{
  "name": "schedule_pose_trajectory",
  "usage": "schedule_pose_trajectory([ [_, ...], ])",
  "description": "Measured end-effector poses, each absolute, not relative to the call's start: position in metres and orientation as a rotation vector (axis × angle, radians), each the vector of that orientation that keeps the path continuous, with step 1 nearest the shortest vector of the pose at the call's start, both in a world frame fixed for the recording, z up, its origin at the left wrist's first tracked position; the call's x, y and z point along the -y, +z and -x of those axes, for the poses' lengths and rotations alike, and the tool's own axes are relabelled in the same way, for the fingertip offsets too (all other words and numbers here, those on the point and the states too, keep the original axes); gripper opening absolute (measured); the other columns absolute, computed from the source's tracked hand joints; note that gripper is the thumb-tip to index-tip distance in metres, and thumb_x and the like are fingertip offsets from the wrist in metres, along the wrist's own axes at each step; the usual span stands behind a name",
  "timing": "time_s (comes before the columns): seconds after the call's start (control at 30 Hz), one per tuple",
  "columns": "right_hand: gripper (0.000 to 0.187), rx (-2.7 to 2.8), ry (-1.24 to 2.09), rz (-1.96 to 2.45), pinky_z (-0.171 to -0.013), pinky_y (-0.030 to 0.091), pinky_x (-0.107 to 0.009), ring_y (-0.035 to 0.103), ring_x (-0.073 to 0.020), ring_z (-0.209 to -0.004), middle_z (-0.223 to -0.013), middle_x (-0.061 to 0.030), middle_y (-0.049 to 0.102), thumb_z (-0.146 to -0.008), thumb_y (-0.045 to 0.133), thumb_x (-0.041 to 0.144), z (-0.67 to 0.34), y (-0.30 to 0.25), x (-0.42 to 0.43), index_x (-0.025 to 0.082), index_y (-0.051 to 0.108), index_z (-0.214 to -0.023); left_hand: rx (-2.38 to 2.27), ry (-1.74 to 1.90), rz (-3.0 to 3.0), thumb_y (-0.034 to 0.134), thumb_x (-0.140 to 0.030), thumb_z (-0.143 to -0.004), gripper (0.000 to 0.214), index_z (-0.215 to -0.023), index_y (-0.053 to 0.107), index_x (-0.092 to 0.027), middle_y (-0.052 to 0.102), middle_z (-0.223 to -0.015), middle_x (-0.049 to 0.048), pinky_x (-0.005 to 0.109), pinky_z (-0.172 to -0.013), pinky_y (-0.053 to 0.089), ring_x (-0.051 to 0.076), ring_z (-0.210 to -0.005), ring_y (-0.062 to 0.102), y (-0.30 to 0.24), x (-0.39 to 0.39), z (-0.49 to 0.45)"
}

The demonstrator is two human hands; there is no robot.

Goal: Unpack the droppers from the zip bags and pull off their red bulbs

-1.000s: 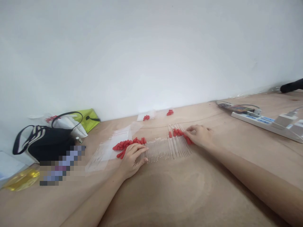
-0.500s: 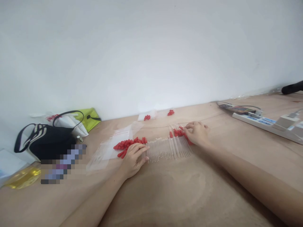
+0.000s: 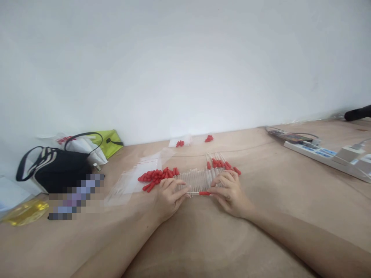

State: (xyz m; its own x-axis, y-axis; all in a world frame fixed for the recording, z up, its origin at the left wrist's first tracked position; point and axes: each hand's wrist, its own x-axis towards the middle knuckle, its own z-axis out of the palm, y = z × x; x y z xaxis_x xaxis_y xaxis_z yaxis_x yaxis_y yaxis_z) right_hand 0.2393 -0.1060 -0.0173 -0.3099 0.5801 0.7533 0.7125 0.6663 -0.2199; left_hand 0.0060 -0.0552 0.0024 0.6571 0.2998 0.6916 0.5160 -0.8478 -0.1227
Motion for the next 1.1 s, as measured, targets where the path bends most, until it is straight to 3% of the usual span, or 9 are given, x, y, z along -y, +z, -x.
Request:
schedule_pose_trajectory([
  [0.17,0.017,2.022,-0.192,0.965,-0.085,0.025,-0.040,0.048,-0.0153,-0.083,-0.082,0.0004,0.060,-0.078,0.052,0.019,-0.232,-0.014,0.107,0.027,0.064,-0.086,0.544,-1.007,2.588,0.055,-0.022,-0.080,0.010,-0.085,0.064,-0.023,0.063,-0.066,-0.0019,0.029,-0.064,0.030,0.012,-0.063,0.047,0.002,0.058,-0.011],
  [0.3,0.021,2.010,-0.252,0.976,-0.086,0.023,-0.041,0.049,-0.0166,-0.084,-0.085,-0.0006,0.063,-0.075,0.058,0.033,-0.226,-0.015,0.106,0.025,0.061,-0.095,0.520,-1.026,2.579,0.055,-0.019,-0.079,0.008,-0.080,0.063,-0.021,0.062,-0.062,-0.0022,0.029,-0.064,0.028,0.012,-0.061,0.045,0.003,0.062,-0.014],
  [0.53,0.012,2.082,-0.382,0.896,-0.086,0.021,-0.040,0.047,-0.0121,-0.070,-0.059,0.0036,0.058,-0.080,0.052,0.026,-0.222,-0.013,0.109,0.023,0.063,-0.077,0.489,-1.066,2.589,0.053,-0.016,-0.079,0.009,-0.075,0.061,-0.020,0.060,-0.057,-0.0031,0.031,-0.065,0.027,0.012,-0.060,0.043,0.008,0.073,-0.018],
  [0.83,0.018,2.107,-0.334,0.969,-0.089,0.021,-0.044,0.049,-0.0146,-0.074,-0.060,0.0011,0.057,-0.079,0.048,0.020,-0.239,-0.008,0.113,0.021,0.062,-0.068,0.606,-1.078,2.569,0.050,-0.015,-0.080,0.013,-0.072,0.059,-0.020,0.058,-0.056,-0.0031,0.029,-0.062,0.031,0.011,-0.059,0.046,0.007,0.065,0.003],
  [0.93,0.017,1.962,-0.250,1.103,-0.087,0.027,-0.043,0.051,-0.0153,-0.075,-0.069,-0.0008,0.060,-0.081,0.048,0.024,-0.254,-0.009,0.109,0.023,0.065,-0.078,0.768,-1.122,2.528,0.050,-0.016,-0.081,0.010,-0.080,0.060,-0.019,0.056,-0.061,-0.0011,0.026,-0.059,0.036,0.011,-0.060,0.049,0.002,0.054,0.019],
  [1.1,0.027,1.669,0.034,1.135,-0.067,0.044,-0.029,0.054,-0.0153,-0.078,-0.085,-0.0073,0.057,-0.084,0.041,0.029,-0.271,-0.016,0.087,0.019,0.062,-0.098,0.973,-1.142,2.514,0.040,-0.016,-0.086,0.025,-0.103,0.057,-0.014,0.052,-0.077,0.0031,0.021,-0.063,0.045,0.010,-0.068,0.053,-0.005,0.045,0.020],
])
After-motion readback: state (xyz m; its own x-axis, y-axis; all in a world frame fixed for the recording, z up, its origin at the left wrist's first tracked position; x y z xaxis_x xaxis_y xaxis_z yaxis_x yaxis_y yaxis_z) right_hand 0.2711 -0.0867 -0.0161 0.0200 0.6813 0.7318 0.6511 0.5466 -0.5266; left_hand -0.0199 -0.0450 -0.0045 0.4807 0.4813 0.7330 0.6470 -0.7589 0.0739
